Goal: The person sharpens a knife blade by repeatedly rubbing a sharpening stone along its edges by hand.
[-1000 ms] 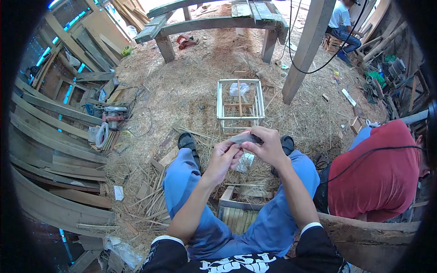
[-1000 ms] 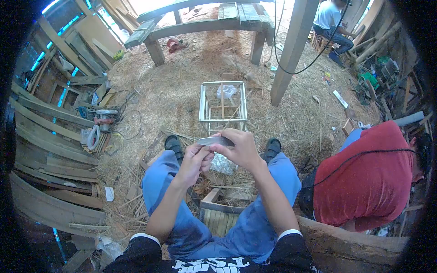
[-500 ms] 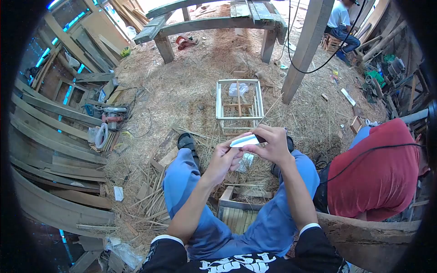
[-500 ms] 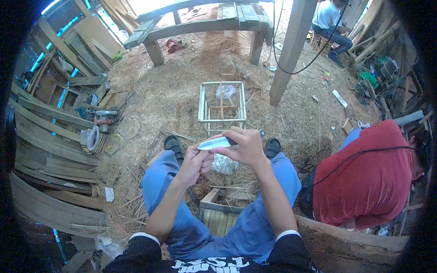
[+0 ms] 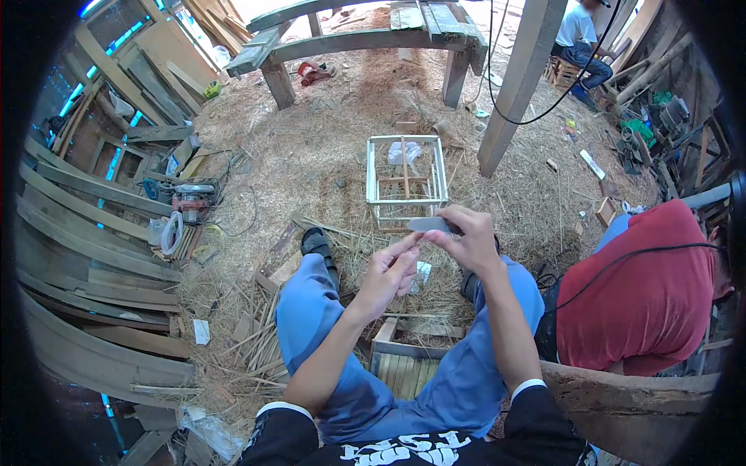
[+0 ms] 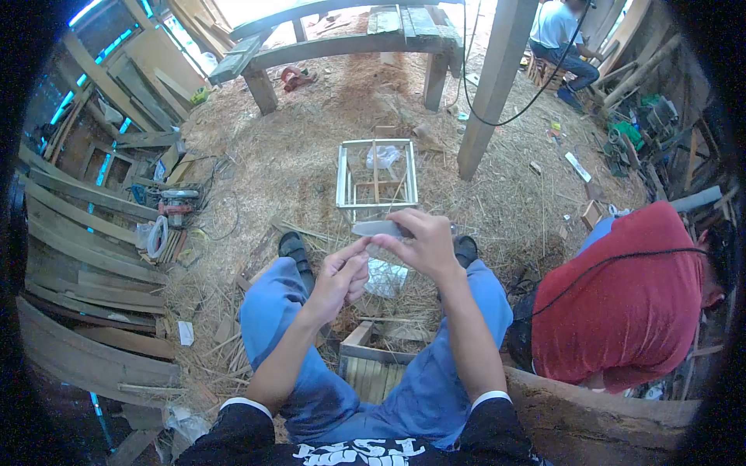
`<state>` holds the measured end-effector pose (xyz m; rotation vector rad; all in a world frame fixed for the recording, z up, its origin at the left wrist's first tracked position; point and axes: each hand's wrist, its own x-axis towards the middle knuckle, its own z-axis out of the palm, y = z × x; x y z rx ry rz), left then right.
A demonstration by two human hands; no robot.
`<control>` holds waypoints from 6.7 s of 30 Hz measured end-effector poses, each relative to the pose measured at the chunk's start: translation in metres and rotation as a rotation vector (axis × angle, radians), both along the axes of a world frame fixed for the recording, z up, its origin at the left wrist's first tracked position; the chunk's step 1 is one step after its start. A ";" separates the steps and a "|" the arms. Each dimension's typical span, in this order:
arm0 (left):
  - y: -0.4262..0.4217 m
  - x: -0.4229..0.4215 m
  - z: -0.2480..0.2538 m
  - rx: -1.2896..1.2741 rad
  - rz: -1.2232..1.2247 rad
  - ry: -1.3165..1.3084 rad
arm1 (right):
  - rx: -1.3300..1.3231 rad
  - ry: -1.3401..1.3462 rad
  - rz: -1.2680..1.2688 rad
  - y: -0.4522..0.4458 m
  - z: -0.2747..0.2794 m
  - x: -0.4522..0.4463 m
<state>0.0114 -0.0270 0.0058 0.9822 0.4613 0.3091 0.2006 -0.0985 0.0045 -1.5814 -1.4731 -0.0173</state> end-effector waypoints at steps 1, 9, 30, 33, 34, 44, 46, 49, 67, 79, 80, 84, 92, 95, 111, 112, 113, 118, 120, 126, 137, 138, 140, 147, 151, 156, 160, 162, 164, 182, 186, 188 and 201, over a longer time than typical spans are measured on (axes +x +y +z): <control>0.000 0.001 -0.004 -0.007 0.016 0.016 | -0.010 -0.013 0.029 0.001 0.000 -0.003; 0.007 -0.003 -0.006 0.001 0.020 -0.061 | -0.040 -0.079 0.132 0.003 0.006 -0.015; 0.009 -0.007 0.006 0.068 -0.067 -0.010 | 0.014 0.014 -0.173 -0.006 0.003 0.010; 0.008 -0.006 0.004 0.049 -0.041 -0.009 | 0.014 -0.007 -0.075 -0.003 0.003 0.006; 0.008 -0.006 0.003 0.043 -0.030 -0.004 | 0.017 -0.018 -0.025 -0.002 0.003 0.000; 0.009 -0.007 0.010 0.083 -0.021 0.034 | 0.030 0.068 -0.152 -0.003 0.003 0.011; 0.008 -0.006 0.010 0.073 -0.006 0.034 | 0.020 0.090 -0.128 -0.003 0.003 0.005; 0.012 -0.007 -0.004 0.049 0.018 0.031 | 0.007 -0.020 0.043 0.000 0.004 -0.014; 0.008 -0.008 0.011 0.119 -0.002 0.034 | 0.018 -0.038 -0.248 -0.005 0.006 0.015; 0.010 -0.009 0.007 0.135 -0.030 0.018 | 0.034 0.041 -0.282 -0.005 0.006 0.015; 0.011 -0.008 0.006 0.117 -0.008 0.038 | 0.048 -0.022 -0.209 -0.004 0.005 0.007; 0.013 -0.009 0.007 0.108 0.004 0.043 | 0.064 -0.103 -0.186 0.001 0.002 -0.002; 0.009 -0.007 0.008 0.152 -0.006 0.039 | 0.045 0.087 -0.267 -0.005 0.003 0.007; 0.009 -0.006 0.005 0.142 0.047 0.078 | 0.037 0.026 -0.208 0.002 -0.002 -0.006; 0.010 -0.006 0.002 0.197 0.015 0.086 | 0.139 0.804 -0.090 0.009 -0.009 0.003; 0.010 -0.006 0.002 0.207 0.019 0.089 | 0.160 0.884 -0.105 0.008 -0.012 0.009; 0.011 -0.006 0.002 0.218 0.021 0.093 | 0.182 0.965 -0.121 0.006 -0.014 0.014; 0.013 -0.005 0.001 0.283 0.015 0.114 | 0.247 1.113 -0.121 0.002 -0.005 0.016; 0.012 -0.004 0.000 0.322 0.027 0.120 | 0.205 1.037 -0.150 0.002 -0.006 0.014; 0.009 0.000 0.004 0.370 0.089 0.114 | 0.048 0.898 -0.057 0.004 -0.007 0.008; 0.009 0.001 0.002 0.363 0.102 0.104 | -0.021 0.897 -0.027 0.005 -0.003 0.000; 0.011 0.001 -0.001 0.374 0.110 0.100 | 0.014 0.921 -0.074 0.004 -0.003 0.003; 0.015 0.001 -0.011 0.397 0.121 0.090 | 0.123 0.932 -0.138 0.007 -0.006 0.005; 0.017 -0.001 -0.013 0.635 0.210 0.139 | 0.198 0.927 -0.182 0.003 -0.008 0.013; 0.019 -0.003 -0.009 0.606 0.220 0.157 | 0.202 1.012 -0.162 0.004 -0.004 0.009; 0.019 -0.004 -0.007 0.604 0.213 0.140 | 0.110 0.966 -0.100 0.006 -0.004 0.006; 0.021 -0.004 -0.012 0.616 0.203 0.171 | 0.039 0.882 -0.026 0.009 -0.002 -0.002; 0.020 -0.004 -0.012 0.623 0.213 0.178 | 0.008 0.873 0.010 0.009 -0.002 -0.003; 0.019 -0.002 -0.013 0.635 0.244 0.180 | -0.025 0.881 0.037 0.009 -0.002 -0.004; 0.016 -0.001 -0.008 0.631 0.234 0.212 | -0.240 0.864 0.146 0.008 -0.004 -0.003; 0.019 -0.002 -0.012 0.616 0.210 0.137 | -0.209 0.854 0.171 0.007 -0.001 -0.005; 0.018 -0.002 -0.008 0.565 0.215 0.129 | -0.226 0.825 0.177 0.007 0.000 -0.005; 0.020 -0.003 -0.019 0.379 0.283 0.035 | -0.257 0.186 0.098 0.014 -0.012 -0.043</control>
